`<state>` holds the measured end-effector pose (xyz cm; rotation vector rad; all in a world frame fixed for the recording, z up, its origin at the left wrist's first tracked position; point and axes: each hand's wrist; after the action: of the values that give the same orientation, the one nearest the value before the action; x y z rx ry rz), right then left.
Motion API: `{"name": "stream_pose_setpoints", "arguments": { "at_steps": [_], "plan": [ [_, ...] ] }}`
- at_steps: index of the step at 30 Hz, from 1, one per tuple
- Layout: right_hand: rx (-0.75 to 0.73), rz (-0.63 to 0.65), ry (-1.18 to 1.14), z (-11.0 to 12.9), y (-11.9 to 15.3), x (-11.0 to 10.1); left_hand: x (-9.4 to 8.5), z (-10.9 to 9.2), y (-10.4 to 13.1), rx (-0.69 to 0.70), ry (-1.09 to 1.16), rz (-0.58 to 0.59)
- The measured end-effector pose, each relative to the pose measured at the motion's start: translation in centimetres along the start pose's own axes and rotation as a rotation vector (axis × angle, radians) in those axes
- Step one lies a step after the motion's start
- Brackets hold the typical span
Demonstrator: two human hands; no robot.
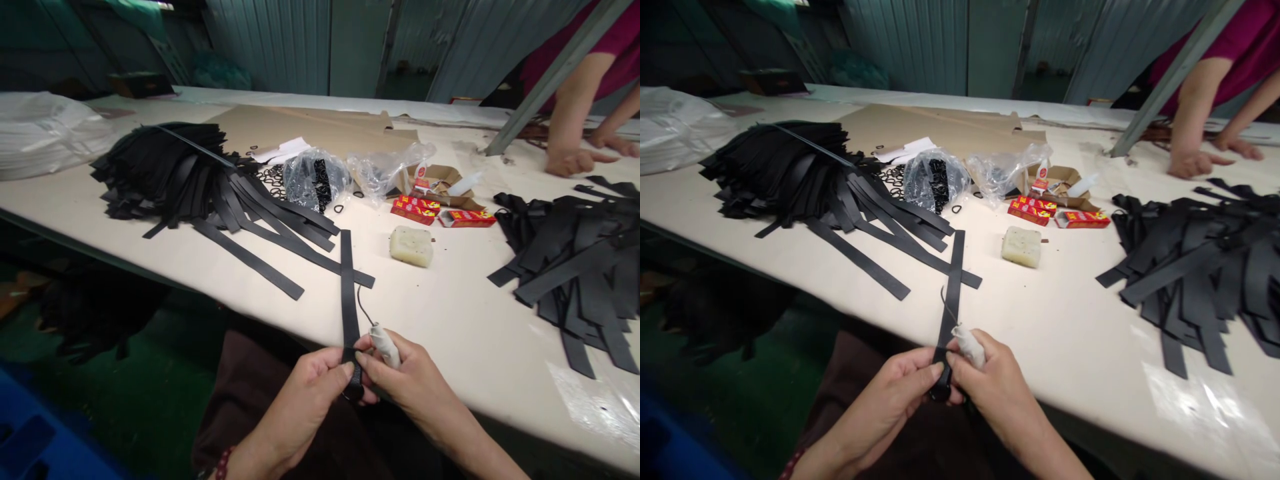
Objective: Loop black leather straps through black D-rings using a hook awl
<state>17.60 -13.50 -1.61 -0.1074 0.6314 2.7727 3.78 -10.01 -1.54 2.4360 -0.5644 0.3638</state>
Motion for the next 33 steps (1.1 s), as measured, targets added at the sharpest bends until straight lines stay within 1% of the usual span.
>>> {"name": "stream_pose_setpoints", "arguments": {
  "at_steps": [3, 4, 5, 6, 7, 9, 10, 11, 12, 13, 16, 21, 27, 31, 33],
  "plan": [
    [-0.042, -0.031, 0.073, -0.2, 0.1, -0.2, 0.1, 0.4, -0.2, 0.015, 0.038, -0.004],
    [-0.089, -0.052, 0.118, -0.4, 0.2, -0.3, 0.1, 0.5, -0.2, 0.017, 0.057, -0.010],
    [-0.182, -0.076, 0.174, -0.7, 0.3, -0.3, 0.1, 0.7, -0.3, 0.019, 0.075, -0.020],
    [-0.337, -0.110, 0.236, -1.1, 0.4, -0.4, 0.1, 0.8, -0.3, 0.018, 0.094, -0.032],
    [-0.549, -0.154, 0.307, -1.5, 0.5, -0.5, 0.1, 0.9, -0.3, 0.011, 0.113, -0.043],
    [-1.054, -0.252, 0.466, -2.3, 0.6, -0.7, 0.0, 1.0, -0.3, -0.022, 0.146, -0.053],
    [-1.272, -0.291, 0.545, -2.6, 0.6, -0.8, 0.0, 1.1, -0.3, -0.042, 0.159, -0.054],
    [-1.437, -0.315, 0.619, -2.8, 0.6, -0.9, 0.0, 1.2, -0.3, -0.056, 0.169, -0.051],
    [-1.546, -0.327, 0.681, -2.9, 0.6, -1.0, 0.0, 1.2, -0.3, -0.062, 0.175, -0.045],
    [-1.612, -0.326, 0.718, -2.9, 0.6, -1.1, 0.0, 1.3, -0.3, -0.059, 0.174, -0.039],
    [-1.692, -0.288, 0.762, -2.2, 0.6, -1.3, 0.1, 1.3, -0.2, -0.050, 0.136, -0.021],
    [-1.694, -0.227, 0.811, -0.9, 0.9, -1.7, 0.4, 1.4, -0.2, -0.024, 0.051, -0.029],
    [-1.715, -0.206, 0.865, -1.3, 1.0, -2.2, 0.3, 1.3, -0.1, 0.029, -0.114, -0.107],
    [-1.733, -0.170, 0.855, -1.1, 0.9, -2.4, 0.3, 1.3, 0.1, 0.054, -0.172, -0.136],
    [-1.709, -0.155, 0.840, -1.2, 0.8, -2.4, 0.3, 1.4, 0.2, 0.078, -0.197, -0.137]
  ]
}}
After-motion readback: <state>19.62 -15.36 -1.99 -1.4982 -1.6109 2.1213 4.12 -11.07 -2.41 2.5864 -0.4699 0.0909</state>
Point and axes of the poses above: each hand's wrist, its own y-axis away from the middle knuckle, its own x-axis out of the palm, z = x × y, and after that the axes turned 14 degrees about -z, right-handed
